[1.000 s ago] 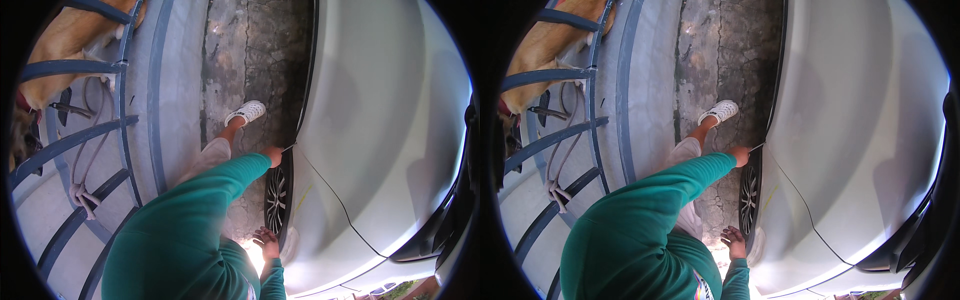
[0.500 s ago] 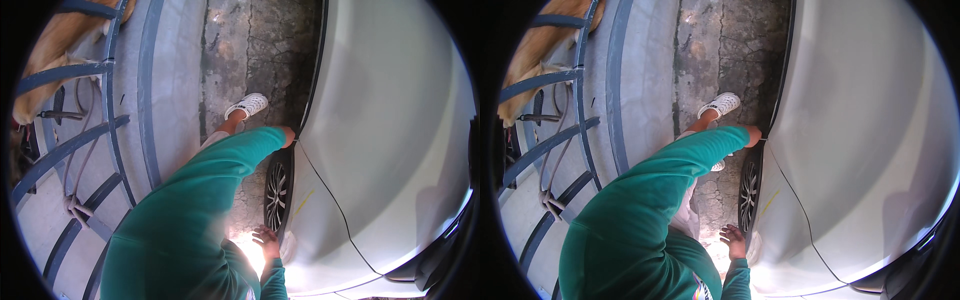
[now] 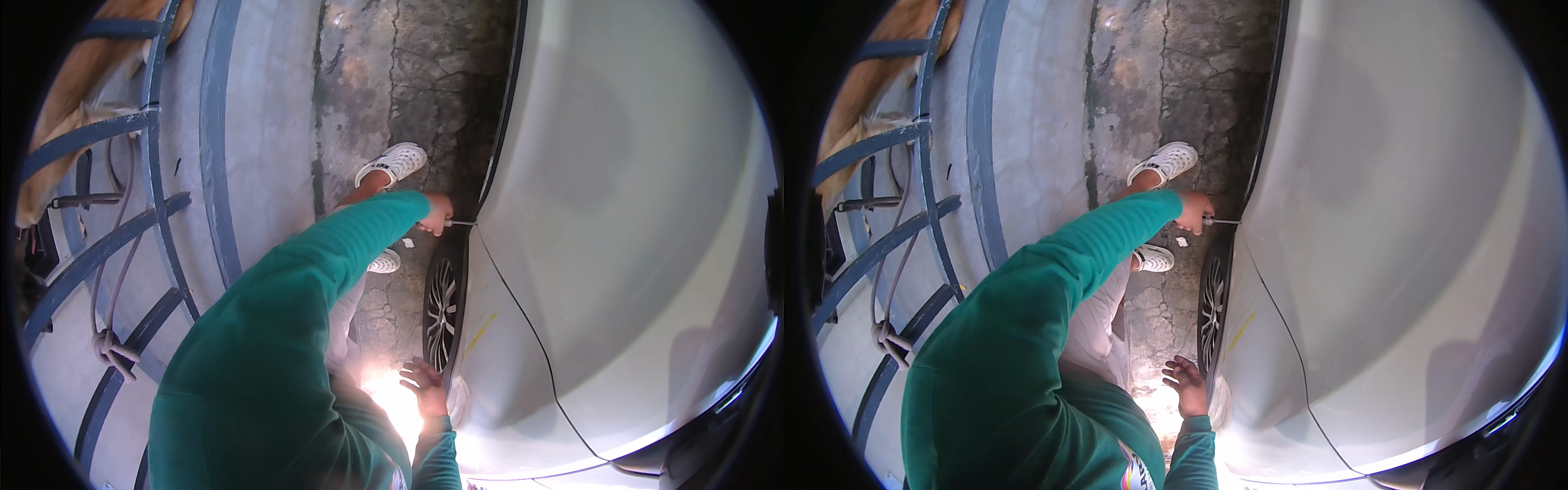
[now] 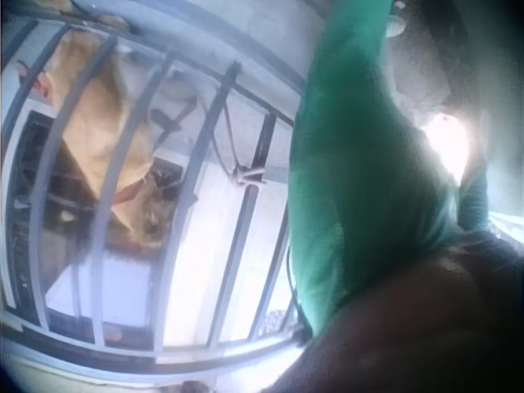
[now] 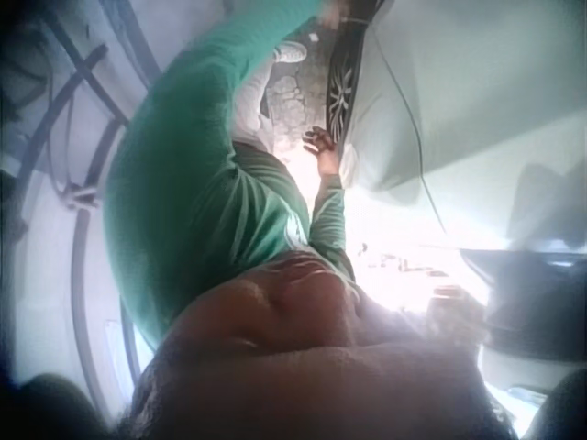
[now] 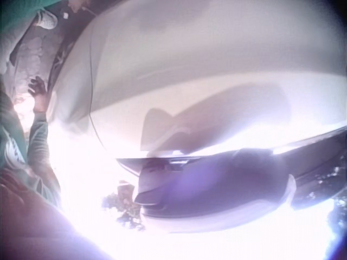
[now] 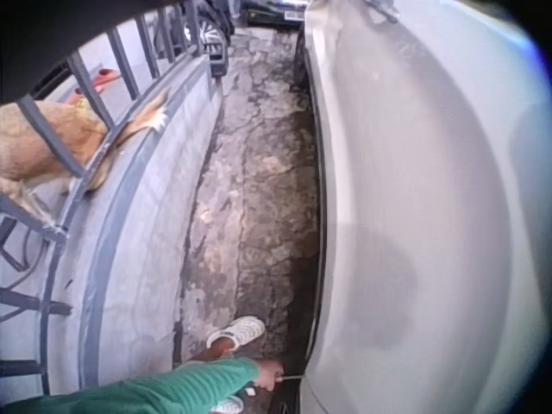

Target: The person uses a screwdriver to pry and remove a black plastic trim piece from the damaged rear bumper of a white car. They then move to the side of the vehicle and use the screwdriver to scrape and smooth the surface of the car's body panel near the door.

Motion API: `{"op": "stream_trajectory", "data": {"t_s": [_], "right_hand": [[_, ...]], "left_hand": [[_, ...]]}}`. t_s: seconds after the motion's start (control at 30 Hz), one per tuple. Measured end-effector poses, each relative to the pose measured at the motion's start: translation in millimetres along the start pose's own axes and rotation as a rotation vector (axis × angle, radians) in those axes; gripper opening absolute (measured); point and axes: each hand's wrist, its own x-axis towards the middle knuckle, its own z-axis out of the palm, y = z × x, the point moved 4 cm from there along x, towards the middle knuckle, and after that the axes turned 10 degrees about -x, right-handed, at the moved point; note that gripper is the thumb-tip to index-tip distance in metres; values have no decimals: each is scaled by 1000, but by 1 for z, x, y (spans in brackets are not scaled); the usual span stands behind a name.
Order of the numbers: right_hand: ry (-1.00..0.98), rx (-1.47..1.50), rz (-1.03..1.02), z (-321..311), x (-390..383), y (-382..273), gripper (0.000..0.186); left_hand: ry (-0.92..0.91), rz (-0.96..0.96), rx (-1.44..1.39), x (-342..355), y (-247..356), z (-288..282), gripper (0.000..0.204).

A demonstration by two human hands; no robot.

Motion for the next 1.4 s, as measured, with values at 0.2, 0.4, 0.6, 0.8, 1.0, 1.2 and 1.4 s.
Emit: {"op": "stream_trajectory", "data": {"t_s": [0.2, 0.4, 0.6, 0.8, 1.0, 1.2, 1.4], "right_hand": [[-78, -54, 91, 0, 9, -15, 37], [-41, -86, 102, 5, 9, -28, 41], [-105, -68, 159, 9, 21, -30, 43], [-149, -64, 128, 11, 31, -43, 45], [-154, -65, 170, 7, 38, -59, 47], [-178, -50, 142, -1, 38, -65, 48], [-158, -20, 145, -1, 39, -69, 50]], "left_hand": [[878, 257, -1305, -54, -32, 56, 25], [1486, 271, -841, -33, -3, -6, 22], [1128, 495, -1246, 11, 17, -53, 27], [979, 417, -933, 25, 53, -81, 27], [928, 307, -926, 50, 55, -109, 29], [1063, 356, -857, 65, 66, -114, 29], [1148, 289, -1050, 66, 81, -111, 30]]}}
